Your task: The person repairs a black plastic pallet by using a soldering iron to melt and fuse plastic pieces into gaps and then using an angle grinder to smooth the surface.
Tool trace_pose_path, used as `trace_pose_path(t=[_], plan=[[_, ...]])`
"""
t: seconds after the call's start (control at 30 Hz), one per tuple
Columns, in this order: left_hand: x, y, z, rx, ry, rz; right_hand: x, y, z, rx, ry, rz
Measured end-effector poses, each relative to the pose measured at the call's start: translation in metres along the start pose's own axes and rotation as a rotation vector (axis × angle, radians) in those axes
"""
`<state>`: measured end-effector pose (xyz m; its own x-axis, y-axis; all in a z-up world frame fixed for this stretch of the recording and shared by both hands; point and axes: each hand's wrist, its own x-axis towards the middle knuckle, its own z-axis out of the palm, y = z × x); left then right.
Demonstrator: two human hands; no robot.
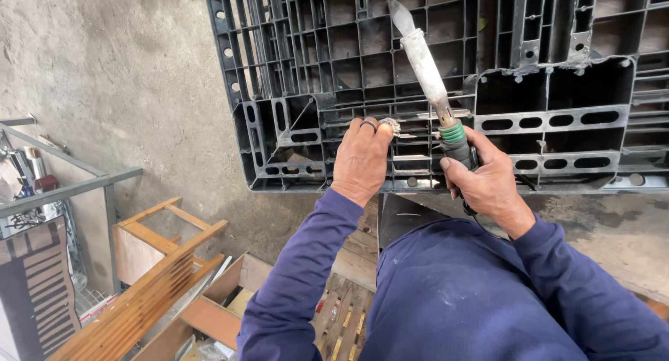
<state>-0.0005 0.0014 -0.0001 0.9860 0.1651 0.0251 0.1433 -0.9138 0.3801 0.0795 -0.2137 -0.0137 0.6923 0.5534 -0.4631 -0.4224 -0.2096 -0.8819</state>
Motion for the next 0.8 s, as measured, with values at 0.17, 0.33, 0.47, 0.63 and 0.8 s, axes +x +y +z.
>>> trace_pose_path(t=[0.17,0.33,0.47,0.63,0.8], plan=[[-0.006,-0.007,-0.026,-0.416,0.086,-0.23,0.001,0.0,0.004,0.063,0.001,0.018],[-0.031,0.008,-0.037,-0.657,0.27,-0.357,0.0,-0.002,0.003,-0.002,-0.011,0.006],[-0.018,0.007,-0.018,-0.214,0.147,-0.011,-0.001,-0.011,0.014,-0.126,0.072,0.039],[0.001,-0.016,-0.015,-0.051,0.021,0.195,-0.009,-0.009,0.029,-0.331,0.242,-0.049],[0.02,-0.028,-0.014,-0.036,-0.159,0.311,-0.004,-0.008,0.041,-0.344,0.368,-0.14]])
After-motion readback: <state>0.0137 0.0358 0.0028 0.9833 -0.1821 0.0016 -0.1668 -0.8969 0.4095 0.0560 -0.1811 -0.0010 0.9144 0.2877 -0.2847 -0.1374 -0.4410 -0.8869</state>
